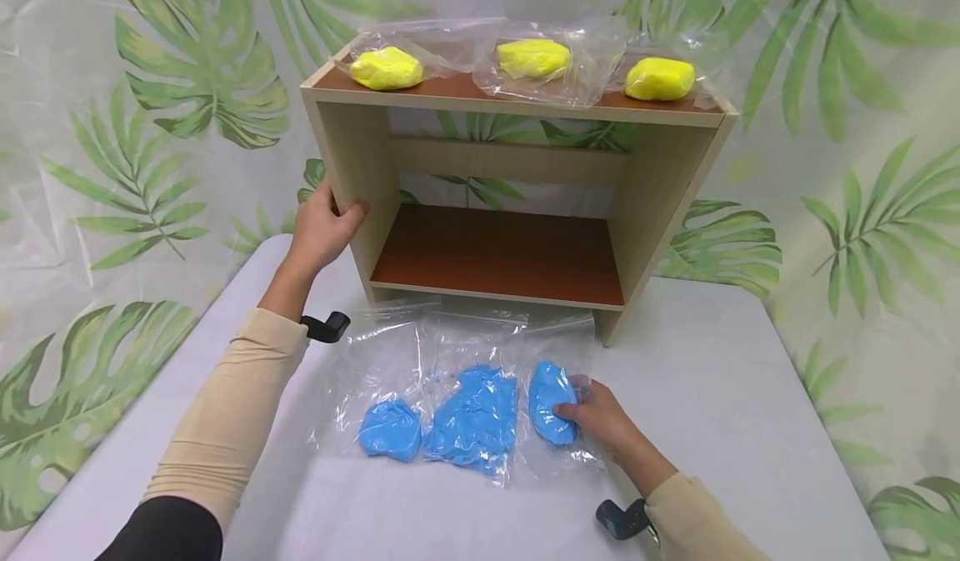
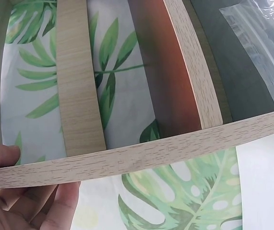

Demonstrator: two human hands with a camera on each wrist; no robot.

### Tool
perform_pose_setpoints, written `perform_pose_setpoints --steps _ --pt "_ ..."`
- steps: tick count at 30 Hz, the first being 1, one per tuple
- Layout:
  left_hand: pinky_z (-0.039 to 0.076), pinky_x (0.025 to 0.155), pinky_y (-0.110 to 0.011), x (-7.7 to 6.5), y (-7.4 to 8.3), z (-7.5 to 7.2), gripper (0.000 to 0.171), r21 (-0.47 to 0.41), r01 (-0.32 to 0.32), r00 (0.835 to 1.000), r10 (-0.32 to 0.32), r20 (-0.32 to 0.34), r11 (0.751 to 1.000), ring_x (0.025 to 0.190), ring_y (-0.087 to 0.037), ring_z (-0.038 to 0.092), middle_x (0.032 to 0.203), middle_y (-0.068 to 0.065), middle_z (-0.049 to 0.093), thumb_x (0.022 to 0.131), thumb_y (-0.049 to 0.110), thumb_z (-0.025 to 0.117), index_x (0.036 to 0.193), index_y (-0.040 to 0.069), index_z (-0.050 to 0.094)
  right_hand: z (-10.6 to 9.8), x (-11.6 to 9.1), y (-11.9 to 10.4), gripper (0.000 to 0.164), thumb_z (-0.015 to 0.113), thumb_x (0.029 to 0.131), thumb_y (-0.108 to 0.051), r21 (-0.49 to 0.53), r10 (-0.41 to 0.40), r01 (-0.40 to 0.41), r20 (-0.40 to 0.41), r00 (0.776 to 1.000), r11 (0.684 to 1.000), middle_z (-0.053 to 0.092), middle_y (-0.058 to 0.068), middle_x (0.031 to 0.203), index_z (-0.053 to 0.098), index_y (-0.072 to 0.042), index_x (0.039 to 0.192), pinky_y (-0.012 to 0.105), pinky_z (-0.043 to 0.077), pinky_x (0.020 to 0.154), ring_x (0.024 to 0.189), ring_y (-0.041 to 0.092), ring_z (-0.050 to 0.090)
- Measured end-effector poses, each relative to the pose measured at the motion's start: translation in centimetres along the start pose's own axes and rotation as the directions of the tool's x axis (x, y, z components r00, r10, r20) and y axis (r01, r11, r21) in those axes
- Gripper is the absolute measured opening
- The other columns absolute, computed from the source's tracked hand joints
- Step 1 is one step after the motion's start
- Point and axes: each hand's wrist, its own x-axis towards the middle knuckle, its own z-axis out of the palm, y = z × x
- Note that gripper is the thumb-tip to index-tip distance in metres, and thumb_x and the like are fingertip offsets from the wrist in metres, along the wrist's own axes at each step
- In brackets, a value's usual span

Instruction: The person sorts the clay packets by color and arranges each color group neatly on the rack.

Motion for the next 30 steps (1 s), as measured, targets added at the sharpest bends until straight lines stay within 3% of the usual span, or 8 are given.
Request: perform_pose_setpoints --steps 12,20,24,30 --pt "0.054 0.096 -0.051 0.0 0.0 0.1 0.057 -0.004 -0.002 1.0 0.002 0.004 1.0 0.12 -0.036 0.063 0.137 -0.019 0.06 0.094 0.027 0.056 0.147 0.012 0.042 0.0 -0.5 0.8 0.072 0.064 0.093 -0.019 -0.006 -0.014 0.014 -0.017 1.0 1.0 0.036 0.038 0.149 0.029 0.008 0.149 0.066 0.038 0.107 0.135 0.057 0.04" --pt "0.054 0.096 -0.051 0.0 0.0 0.0 0.057 -0.015 -0.001 1.0 0.001 0.002 1.0 0.12 -0.036 0.063 0.137 -0.018 0.06 0.094 0.027 0.057 0.147 0.013 0.042 -1.2 -1.9 0.9 0.071 0.061 0.095 -0.018 0.0 -0.025 0.025 -0.029 0.999 1.0 0.034 0.039 0.149 0.026 0.009 0.15 0.064 0.036 0.109 0.137 0.056 0.037" --pt "0.054 0.095 -0.051 0.0 0.1 0.0 0.057 -0.007 -0.011 1.0 0.011 -0.011 1.0 0.118 -0.035 0.064 0.136 -0.018 0.061 0.093 0.027 0.057 0.147 0.013 0.043 -2.4 -2.8 1.1 0.071 0.059 0.096 -0.017 0.037 -0.025 0.026 -0.037 0.999 0.999 0.036 0.04 0.148 0.022 0.01 0.15 0.059 0.041 0.108 0.135 0.054 0.042" --pt "0.054 0.096 -0.051 0.0 0.1 0.1 0.057 -0.012 -0.006 1.0 0.006 -0.004 1.0 0.119 -0.035 0.063 0.136 -0.019 0.06 0.094 0.027 0.056 0.147 0.013 0.042 -4.1 -4.2 1.4 0.074 0.058 0.098 -0.015 0.111 -0.054 0.058 -0.04 0.998 0.992 0.038 0.041 0.146 0.016 0.014 0.151 0.036 0.055 0.098 0.132 0.046 0.05"
